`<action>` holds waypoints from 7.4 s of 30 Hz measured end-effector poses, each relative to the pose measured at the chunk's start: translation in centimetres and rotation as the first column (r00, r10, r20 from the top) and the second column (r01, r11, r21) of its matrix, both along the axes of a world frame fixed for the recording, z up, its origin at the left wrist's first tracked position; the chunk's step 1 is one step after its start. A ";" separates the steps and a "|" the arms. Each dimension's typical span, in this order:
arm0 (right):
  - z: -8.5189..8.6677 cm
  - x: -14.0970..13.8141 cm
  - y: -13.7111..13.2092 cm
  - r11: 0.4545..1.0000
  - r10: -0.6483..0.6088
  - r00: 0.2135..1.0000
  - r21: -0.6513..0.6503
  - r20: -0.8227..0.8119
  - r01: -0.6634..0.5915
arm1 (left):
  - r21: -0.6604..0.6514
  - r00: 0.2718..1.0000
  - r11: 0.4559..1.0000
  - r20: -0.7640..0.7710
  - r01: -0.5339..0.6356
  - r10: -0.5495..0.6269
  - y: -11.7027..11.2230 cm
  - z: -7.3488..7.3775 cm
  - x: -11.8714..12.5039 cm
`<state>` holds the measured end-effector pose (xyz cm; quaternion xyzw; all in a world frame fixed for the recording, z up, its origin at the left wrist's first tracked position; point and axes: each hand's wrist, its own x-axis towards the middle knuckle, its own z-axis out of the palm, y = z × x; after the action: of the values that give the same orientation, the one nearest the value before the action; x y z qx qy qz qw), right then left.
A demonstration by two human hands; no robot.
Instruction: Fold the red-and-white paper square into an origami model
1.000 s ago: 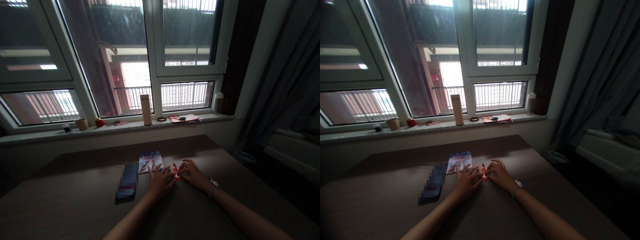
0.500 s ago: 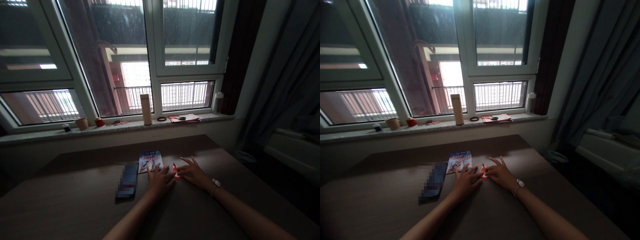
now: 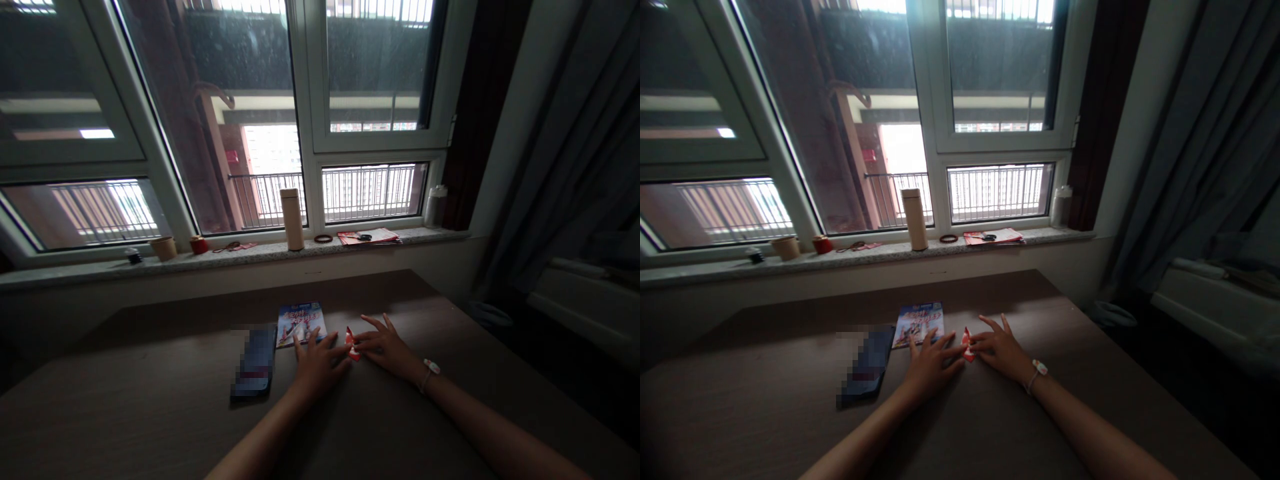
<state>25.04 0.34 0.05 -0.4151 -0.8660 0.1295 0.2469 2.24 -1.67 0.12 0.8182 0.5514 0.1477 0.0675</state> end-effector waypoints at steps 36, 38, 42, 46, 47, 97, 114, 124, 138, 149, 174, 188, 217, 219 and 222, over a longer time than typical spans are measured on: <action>0.2 -0.2 -0.5 0.998 0.054 0.999 -0.030 0.009 -0.054 | 0.041 0.992 0.995 0.090 -0.088 0.084 0.3 -0.3 0.4; 0.2 -0.2 -0.5 0.998 0.052 0.999 -0.028 0.010 -0.052 | 0.048 0.992 0.995 0.089 -0.089 0.084 0.3 -0.4 0.4; 0.3 -0.2 -0.6 0.998 0.051 0.999 -0.038 0.014 -0.050 | 0.053 0.992 0.995 0.095 -0.087 0.082 0.3 -0.4 0.4; 0.3 -0.3 -0.6 0.998 0.042 0.999 -0.038 0.010 -0.042 | 0.065 0.992 0.994 0.101 -0.086 0.079 0.2 -0.4 0.5; 0.2 -0.3 -0.6 0.998 0.040 0.999 -0.042 0.008 -0.040 | 0.073 0.991 0.994 0.107 -0.086 0.078 0.2 -0.4 0.5; -0.9 -1.5 1.4 0.978 -0.168 0.972 -0.153 -0.164 0.143 | 0.377 0.984 0.912 0.004 0.163 -0.177 0.6 -0.6 0.2; -0.2 -0.5 1.4 0.986 -0.028 0.998 -0.167 -0.057 0.018 | 0.336 0.986 0.928 -0.011 0.161 -0.167 0.3 0.1 0.1; -0.9 -0.4 1.1 0.996 -0.037 0.996 -0.083 -0.084 0.030 | 0.284 0.988 0.953 0.080 0.102 -0.129 0.2 -0.6 0.0; 0.7 -0.3 -0.5 0.998 0.009 1.000 0.065 0.021 -0.010 | 0.155 0.981 0.987 0.184 0.032 -0.061 0.2 0.0 -0.2; 0.5 -0.8 -0.9 0.999 -0.005 1.000 0.054 0.006 0.005 | 0.169 0.989 0.986 0.146 0.009 -0.034 0.2 -0.1 0.1; -0.6 -1.9 1.2 0.921 -0.365 0.928 -0.177 -0.079 0.347 | 0.092 0.978 0.993 0.204 -0.074 0.054 0.5 -0.1 1.4; 0.8 -2.7 0.6 0.901 -0.415 0.910 -0.132 0.016 0.414 | 0.074 0.989 0.996 0.137 -0.059 0.048 0.6 0.6 1.6; -2.1 0.2 1.4 0.982 -0.189 0.948 -0.035 -0.255 0.186 | 0.096 0.994 0.994 0.096 -0.055 0.046 0.9 -0.7 1.6; -2.1 0.4 1.0 0.988 -0.154 0.959 -0.016 -0.240 0.155 | 0.089 0.994 0.994 0.092 -0.059 0.050 0.9 -0.7 1.6; -2.0 0.2 0.6 0.989 -0.149 0.974 -0.022 -0.172 0.147 | 0.070 0.995 0.995 0.086 -0.064 0.058 0.9 -0.7 1.6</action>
<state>25.24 0.94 -1.94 -0.4666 -0.8074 0.1502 0.3284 3.82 -0.78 -0.54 0.7959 0.5672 0.2041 0.0562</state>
